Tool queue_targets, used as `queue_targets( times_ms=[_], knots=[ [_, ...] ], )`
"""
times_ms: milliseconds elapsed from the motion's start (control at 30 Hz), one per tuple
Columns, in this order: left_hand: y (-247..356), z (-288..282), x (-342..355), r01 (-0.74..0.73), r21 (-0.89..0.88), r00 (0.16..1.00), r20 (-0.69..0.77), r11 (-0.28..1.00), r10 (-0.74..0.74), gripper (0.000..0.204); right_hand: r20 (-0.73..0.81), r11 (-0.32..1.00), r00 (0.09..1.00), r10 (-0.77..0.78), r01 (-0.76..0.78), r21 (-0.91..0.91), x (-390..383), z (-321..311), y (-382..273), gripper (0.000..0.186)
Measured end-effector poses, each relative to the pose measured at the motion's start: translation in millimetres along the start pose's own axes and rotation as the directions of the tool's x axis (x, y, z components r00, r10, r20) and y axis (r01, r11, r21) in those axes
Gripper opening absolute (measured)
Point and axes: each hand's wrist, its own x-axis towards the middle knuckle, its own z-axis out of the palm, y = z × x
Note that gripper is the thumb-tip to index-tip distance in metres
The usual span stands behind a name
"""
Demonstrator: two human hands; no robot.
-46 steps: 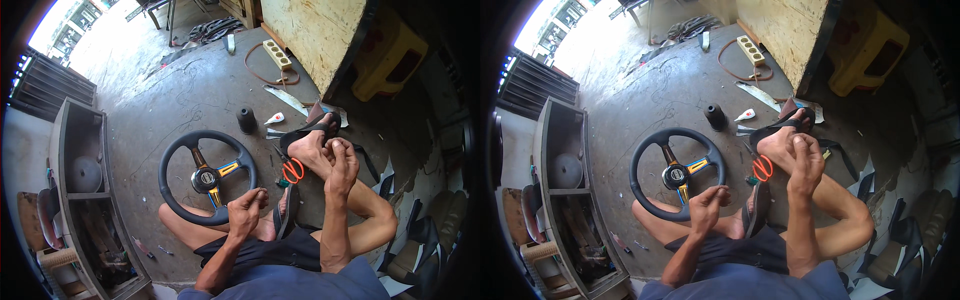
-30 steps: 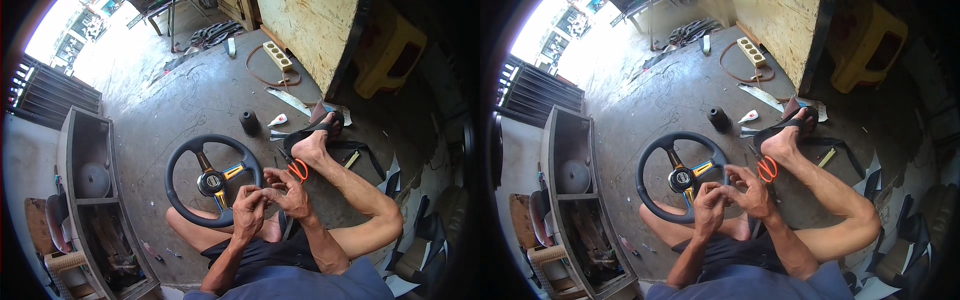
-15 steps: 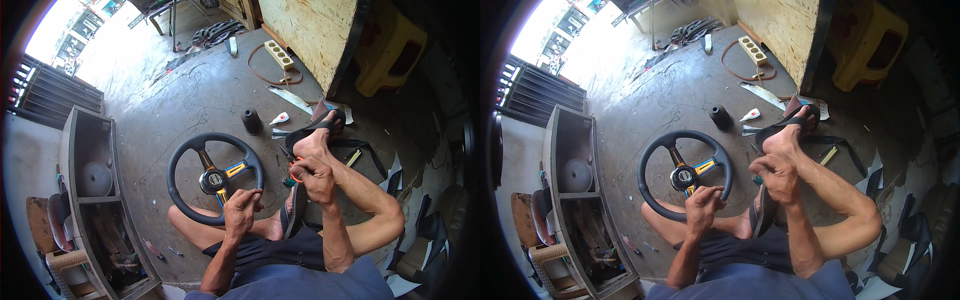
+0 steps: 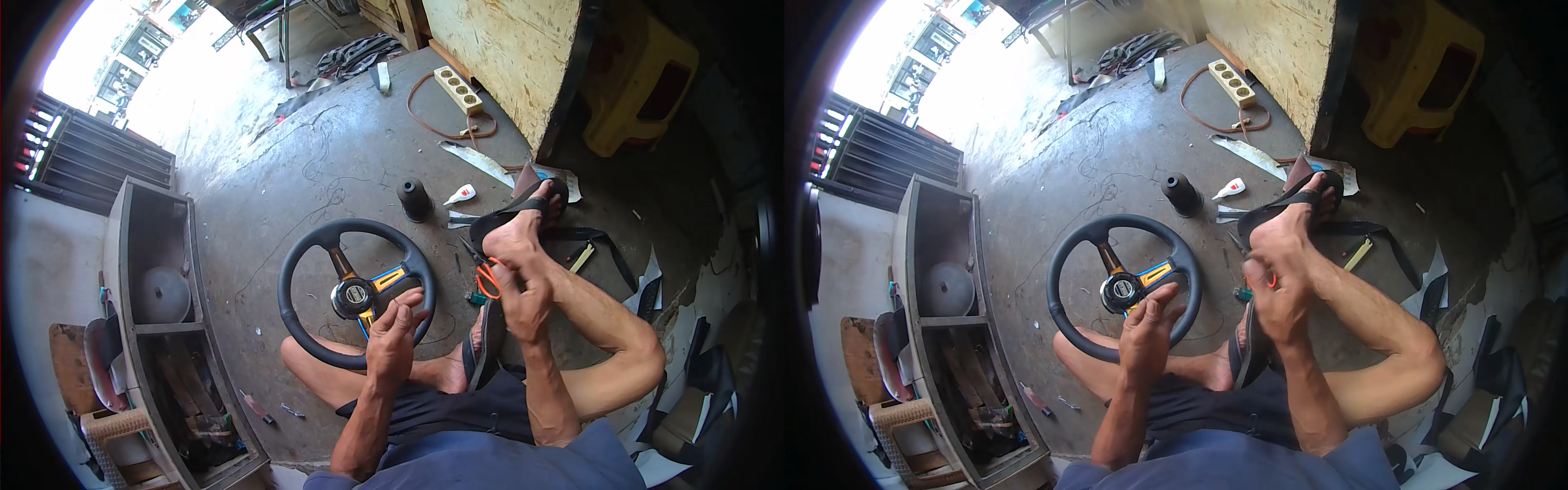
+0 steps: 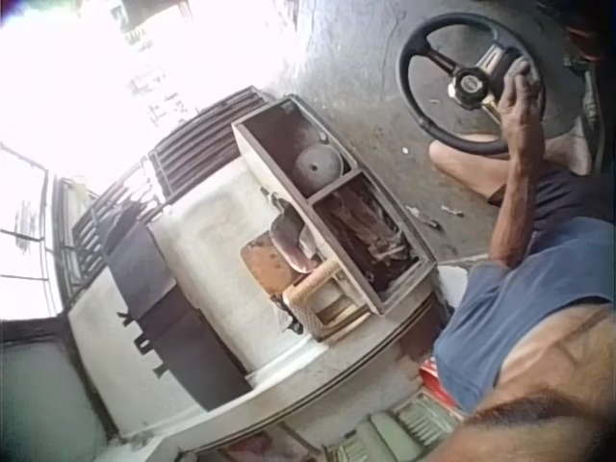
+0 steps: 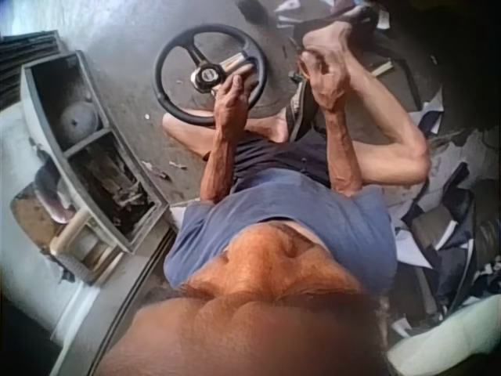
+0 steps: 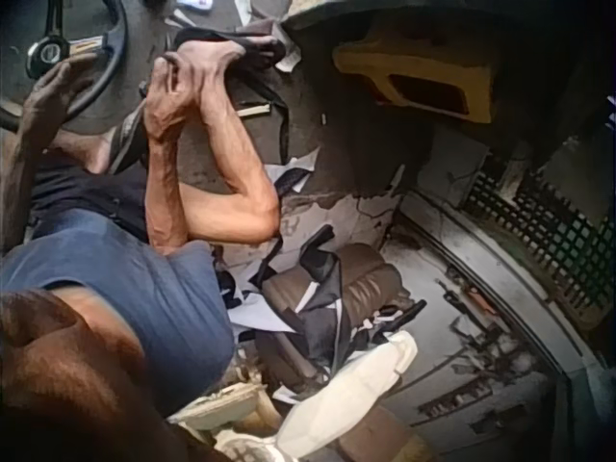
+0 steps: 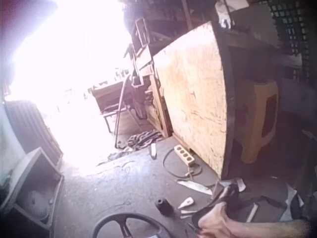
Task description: The person is reupholstering a steering wheel by sewing a cover onto its rim with a needle and thread. They use a lighter to melt thread ends and scissors to trim the material while holding the wheel in their lap.
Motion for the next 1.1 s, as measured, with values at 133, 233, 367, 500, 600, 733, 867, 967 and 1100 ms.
queue_targets(
  times_ms=[133, 233, 367, 500, 600, 733, 867, 967, 1100],
  knots=[
    [-4.6, 10.7, -0.4, 0.125, -0.281, 0.991, 0.078, 0.951, -0.107, 0.043, 0.496, 0.972, 0.851, -0.171, 0.063, 0.228, -22.9, 18.6, -30.7, 0.018],
    [-6.8, 21.3, -0.6, 0.185, -0.358, 0.975, 0.18, 0.915, -0.127, 0.045, 0.471, 0.964, 0.849, -0.242, 0.155, 0.216, -39.1, 31.5, -25.2, 0.016],
    [-9.1, 12.5, -5.3, 0.16, -0.233, 0.986, 0.086, 0.959, -0.144, 0.04, 0.513, 0.985, 0.848, -0.13, 0.052, 0.163, -36.3, 17.0, -25.7, 0.012],
    [8.1, 4.7, -3.9, 0.116, -0.005, 0.988, -0.107, 0.993, -0.116, 0.031, 0.611, 0.981, 0.782, -0.123, 0.189, -0.044, -28.6, -7.7, -14.9, 0.015],
    [21.5, -19.7, 1.4, 0.106, 0.089, 0.994, -0.036, 0.99, -0.103, 0.028, 0.697, 0.985, 0.715, -0.053, 0.154, -0.083, -12.4, -37.2, -19.0, 0.018],
    [39.4, -29.0, -5.3, 0.198, 0.107, 0.98, -0.016, 0.974, -0.197, 0.026, 0.746, 0.995, 0.659, 0.095, -0.038, -0.094, 10.1, -63.1, -42.9, 0.033],
    [40.4, -40.8, -15.2, 0.141, -0.037, 0.988, -0.062, 0.989, -0.143, 0.025, 0.775, 0.562, 0.632, -0.022, -0.633, 0.532, 4.0, -93.2, -35.0, 0.02],
    [42.2, -47.5, -25.2, 0.123, -0.119, 0.991, -0.044, 0.985, -0.129, 0.024, 0.588, 0.54, 0.789, -0.178, -0.421, 0.728, -3.2, -83.3, -43.9, 0.024],
    [57.6, -54.4, -38.5, 0.074, -0.132, 0.997, 0.005, 0.988, -0.074, 0.025, 0.415, 0.762, 0.895, -0.163, -0.153, 0.629, 4.9, -74.7, -43.6, 0.027]
  ],
)
